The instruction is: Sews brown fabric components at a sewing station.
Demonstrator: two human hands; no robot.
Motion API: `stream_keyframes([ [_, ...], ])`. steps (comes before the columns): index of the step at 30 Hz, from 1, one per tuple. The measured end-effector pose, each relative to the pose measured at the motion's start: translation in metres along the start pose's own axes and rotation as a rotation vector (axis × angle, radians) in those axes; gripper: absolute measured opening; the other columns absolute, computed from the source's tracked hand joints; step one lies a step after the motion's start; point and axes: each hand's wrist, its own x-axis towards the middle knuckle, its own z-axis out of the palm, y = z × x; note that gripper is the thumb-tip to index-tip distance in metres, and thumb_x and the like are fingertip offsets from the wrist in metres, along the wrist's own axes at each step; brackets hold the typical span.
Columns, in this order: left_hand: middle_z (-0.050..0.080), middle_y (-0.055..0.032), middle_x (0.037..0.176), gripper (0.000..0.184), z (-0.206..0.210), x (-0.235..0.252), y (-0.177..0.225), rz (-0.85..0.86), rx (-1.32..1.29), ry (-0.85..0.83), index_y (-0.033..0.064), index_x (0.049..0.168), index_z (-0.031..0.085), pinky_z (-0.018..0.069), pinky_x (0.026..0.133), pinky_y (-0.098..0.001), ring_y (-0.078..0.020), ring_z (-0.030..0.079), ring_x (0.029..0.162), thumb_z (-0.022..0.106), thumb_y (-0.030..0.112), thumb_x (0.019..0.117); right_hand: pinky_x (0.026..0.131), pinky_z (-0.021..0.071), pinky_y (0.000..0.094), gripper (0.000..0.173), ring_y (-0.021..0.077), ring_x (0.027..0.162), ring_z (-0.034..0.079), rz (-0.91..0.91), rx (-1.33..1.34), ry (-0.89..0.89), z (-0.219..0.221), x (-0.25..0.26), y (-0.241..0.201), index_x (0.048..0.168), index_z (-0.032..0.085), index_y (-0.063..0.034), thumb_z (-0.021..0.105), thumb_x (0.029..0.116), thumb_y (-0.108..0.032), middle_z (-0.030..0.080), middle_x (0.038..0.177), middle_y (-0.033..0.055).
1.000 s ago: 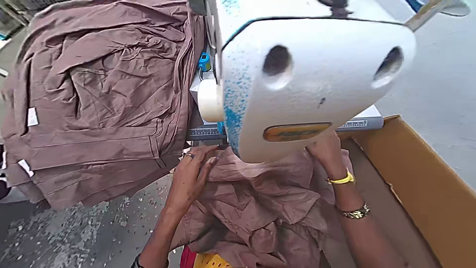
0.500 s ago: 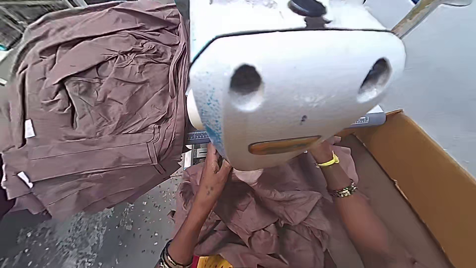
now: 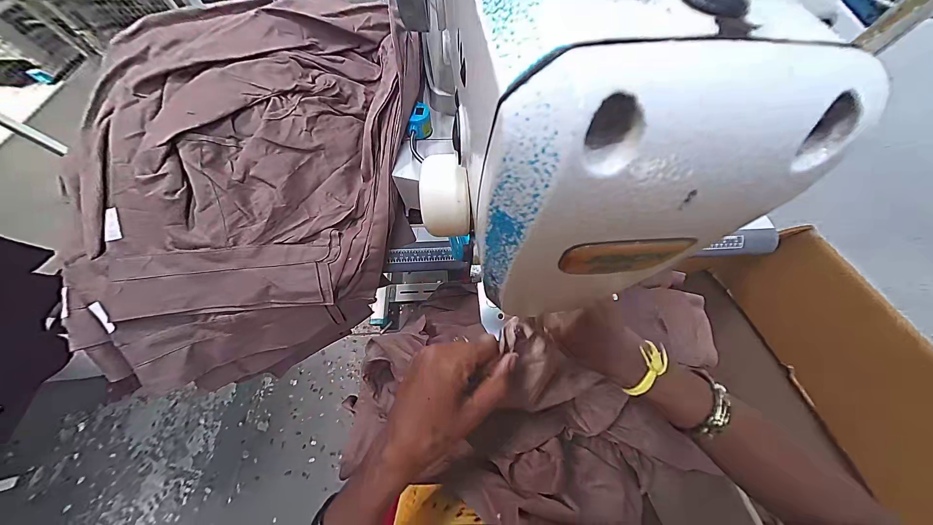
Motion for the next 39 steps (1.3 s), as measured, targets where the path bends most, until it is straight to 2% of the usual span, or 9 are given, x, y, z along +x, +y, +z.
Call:
stream_keyframes([
  [3,0.061,0.0008,0.066,0.035,-0.006,-0.003,-0.005,0.056,0.002,0.066,0.0103,0.091,0.071,0.0450,0.054,-0.0203,-0.0039,0.054,0.056,0.058,0.040,0.1029,0.072,0.0575,0.0324,0.019,0.0198,0.083,0.072,0.128,0.247,-0.075,-0.001,-0.003,-0.001,0.084,0.072,-0.0073,0.064,0.0955,-0.020,0.075,0.085,0.0087],
  [7,0.073,0.0050,0.082,0.034,-0.032,-0.014,-0.016,0.005,-0.175,0.135,0.0116,0.093,0.075,0.0543,0.071,-0.0147,0.0056,0.065,0.076,0.059,0.040,0.1032,0.087,0.0488,0.0259,0.031,0.0069,0.089,0.061,0.342,0.885,-0.240,-0.009,-0.022,-0.012,0.103,0.053,-0.0101,0.054,0.1053,-0.041,0.062,0.089,0.0014],
  [15,0.066,0.0133,0.075,0.025,-0.073,-0.027,-0.081,-0.447,-0.122,0.272,0.0140,0.090,0.073,0.0468,0.059,-0.0113,0.0083,0.057,0.064,0.061,0.035,0.0975,0.082,0.0540,0.0433,0.046,0.0188,0.089,0.069,0.788,0.520,-0.270,0.003,0.002,0.001,0.111,0.069,0.0037,0.077,0.0855,-0.034,0.073,0.092,0.0114],
  [22,0.067,0.0117,0.078,0.025,-0.060,-0.013,-0.073,-0.385,-0.136,0.278,0.0128,0.092,0.074,0.0480,0.061,-0.0120,0.0073,0.059,0.067,0.061,0.033,0.0990,0.064,0.0433,0.0137,0.021,-0.0076,0.066,0.049,0.794,0.663,-0.274,-0.012,-0.012,0.022,0.105,0.061,-0.0045,0.065,0.0951,-0.023,0.054,0.075,-0.0093],
  [28,0.061,0.0137,0.071,0.032,-0.050,0.003,-0.074,-0.323,0.007,0.240,0.0134,0.088,0.073,0.0414,0.057,-0.0107,0.0106,0.051,0.061,0.060,0.040,0.0988,0.075,0.0469,0.0477,0.036,0.0186,0.064,0.057,0.733,0.251,-0.235,-0.017,-0.048,0.045,0.104,0.067,-0.0022,0.063,0.0969,-0.037,0.058,0.066,0.0027],
  [30,0.064,0.0056,0.073,0.041,-0.042,0.000,-0.076,-0.294,0.233,0.242,0.0128,0.088,0.074,0.0464,0.062,-0.0268,-0.0027,0.057,0.066,0.054,0.048,0.0988,0.079,0.0457,0.0590,0.036,0.0337,0.069,0.063,0.802,0.063,-0.332,-0.022,-0.061,0.063,0.101,0.068,0.0007,0.062,0.0984,-0.035,0.062,0.068,0.0141],
  [33,0.071,-0.0151,0.116,0.043,-0.026,0.005,-0.067,-0.159,0.267,0.147,0.0058,0.118,0.073,0.0510,0.093,-0.0547,-0.0324,0.067,0.110,0.047,0.038,0.1039,0.090,0.0441,0.0658,0.031,0.0465,0.090,0.068,0.907,-0.104,-0.393,-0.027,-0.066,0.082,0.103,0.071,0.0050,0.061,0.1014,-0.024,0.071,0.088,0.0263],
  [37,0.062,-0.0111,0.134,0.056,-0.004,0.022,-0.041,-0.232,-0.135,0.045,-0.0031,0.143,0.051,0.0441,0.109,-0.0271,-0.0070,0.057,0.125,0.042,0.039,0.1072,0.077,0.0537,0.0592,0.020,0.0454,0.094,0.068,0.705,-0.205,-0.140,-0.011,-0.045,0.086,0.105,0.076,0.0010,0.063,0.0985,-0.013,0.070,0.099,0.0252],
  [39,0.060,-0.0130,0.133,0.056,0.003,0.029,-0.032,-0.356,-0.224,0.040,-0.0040,0.145,0.047,0.0451,0.106,-0.0268,-0.0082,0.057,0.122,0.046,0.034,0.1041,0.074,0.0546,0.0569,0.020,0.0449,0.094,0.067,0.632,-0.210,-0.158,-0.003,-0.036,0.091,0.110,0.075,0.0009,0.065,0.0981,-0.013,0.068,0.103,0.0252],
])
